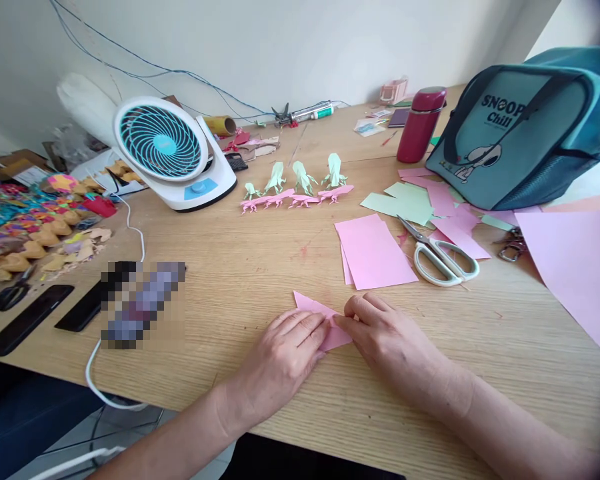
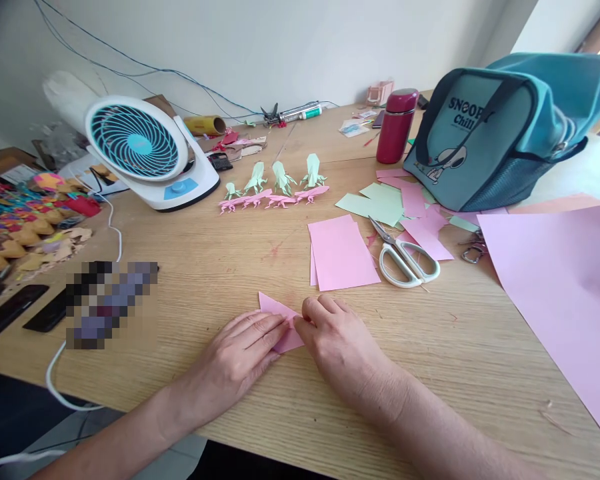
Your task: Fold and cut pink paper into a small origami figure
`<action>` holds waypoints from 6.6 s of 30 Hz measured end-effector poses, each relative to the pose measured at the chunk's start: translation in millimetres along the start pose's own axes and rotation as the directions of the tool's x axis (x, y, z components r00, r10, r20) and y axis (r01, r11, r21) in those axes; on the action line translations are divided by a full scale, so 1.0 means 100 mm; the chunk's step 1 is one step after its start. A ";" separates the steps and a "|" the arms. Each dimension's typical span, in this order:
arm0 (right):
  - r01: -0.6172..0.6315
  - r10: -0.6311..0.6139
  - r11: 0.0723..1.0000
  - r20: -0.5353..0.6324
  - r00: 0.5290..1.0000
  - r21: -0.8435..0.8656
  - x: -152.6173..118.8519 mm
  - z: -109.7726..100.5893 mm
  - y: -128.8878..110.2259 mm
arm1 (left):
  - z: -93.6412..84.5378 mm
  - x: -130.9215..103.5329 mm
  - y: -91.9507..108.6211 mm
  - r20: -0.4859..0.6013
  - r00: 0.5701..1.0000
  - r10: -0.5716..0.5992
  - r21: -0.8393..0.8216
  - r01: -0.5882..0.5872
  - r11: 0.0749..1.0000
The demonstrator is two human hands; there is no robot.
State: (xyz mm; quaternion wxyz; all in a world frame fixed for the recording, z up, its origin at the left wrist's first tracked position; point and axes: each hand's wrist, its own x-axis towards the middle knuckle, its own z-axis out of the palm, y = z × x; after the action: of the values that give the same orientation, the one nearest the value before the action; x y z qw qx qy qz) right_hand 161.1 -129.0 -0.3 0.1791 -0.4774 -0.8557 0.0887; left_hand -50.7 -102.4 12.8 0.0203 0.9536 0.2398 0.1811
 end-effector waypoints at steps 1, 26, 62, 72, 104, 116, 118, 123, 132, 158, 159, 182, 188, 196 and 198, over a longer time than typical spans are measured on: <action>0.012 -0.012 1.000 0.003 1.000 -0.027 0.00 0.00 -0.01 | 0.02 -0.02 0.01 0.000 1.000 0.001 0.015 -0.001 1.000; 0.165 -0.178 0.969 -0.059 0.982 -0.186 -0.11 -0.08 -0.10 | 0.03 -0.04 0.09 0.109 0.994 0.030 0.223 -0.054 0.973; -0.021 0.005 0.924 -0.041 0.999 -0.381 -0.40 -0.23 -0.17 | -0.06 -0.20 0.01 0.086 0.987 -0.139 0.184 0.121 0.975; -0.090 0.083 0.931 -0.034 0.996 -0.354 -0.45 -0.33 0.02 | -0.04 -0.25 0.00 0.088 0.984 -0.152 0.148 0.138 0.979; -0.347 0.411 0.800 -0.026 0.911 0.490 -0.11 -0.24 -0.11 | 0.05 -0.15 -0.15 -0.123 0.833 -0.539 -0.440 0.441 0.782; -0.040 0.558 0.314 -0.150 0.816 0.949 0.01 -0.12 0.09 | -0.04 0.51 -0.16 0.267 0.711 -0.651 -0.918 0.394 0.054; -0.064 0.559 0.317 -0.132 0.819 0.946 0.02 -0.11 0.09 | -0.04 0.62 -0.16 0.245 0.711 -0.659 -0.924 0.377 0.064; -0.091 0.552 0.340 -0.120 0.825 0.936 0.04 -0.10 0.11 | -0.01 0.77 -0.18 0.217 0.747 -0.628 -0.927 0.360 0.108; -0.150 0.531 0.346 -0.061 0.845 0.926 0.04 -0.05 0.15 | -0.05 0.90 -0.20 0.314 0.835 -0.451 -0.885 0.430 0.181; -0.298 0.480 0.438 0.060 0.875 0.848 0.00 0.03 0.27 | 0.28 0.84 -0.43 0.307 0.869 -0.387 -0.936 0.350 0.042; -0.301 0.482 0.437 0.062 0.874 0.848 0.00 0.03 0.27 | 0.27 0.83 -0.43 0.301 0.872 -0.387 -0.938 0.345 0.048; -0.353 0.555 0.360 0.106 0.825 0.864 0.03 -0.10 0.20 | 0.24 0.84 -0.39 0.140 0.835 -0.533 -0.976 0.206 0.067; -0.370 0.576 0.324 0.129 0.807 0.871 0.03 -0.08 0.23 | 0.26 0.84 -0.44 0.138 0.791 -0.596 -0.986 0.165 -0.010; -0.357 0.554 0.424 0.074 0.829 0.833 0.00 -0.02 0.24 | 0.25 0.83 -0.49 0.189 0.794 -0.578 -0.982 0.158 -0.103; -0.352 0.533 0.464 0.062 0.844 0.813 -0.01 0.00 0.25 | 0.25 0.83 -0.50 0.196 0.797 -0.571 -0.981 0.164 -0.107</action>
State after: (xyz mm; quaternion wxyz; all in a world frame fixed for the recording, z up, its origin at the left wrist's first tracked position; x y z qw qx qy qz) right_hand 180.9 -116.6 -8.2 0.4290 -0.5573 -0.5448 0.4567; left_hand 4.1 -18.4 11.2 0.6854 0.5128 0.3036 0.4184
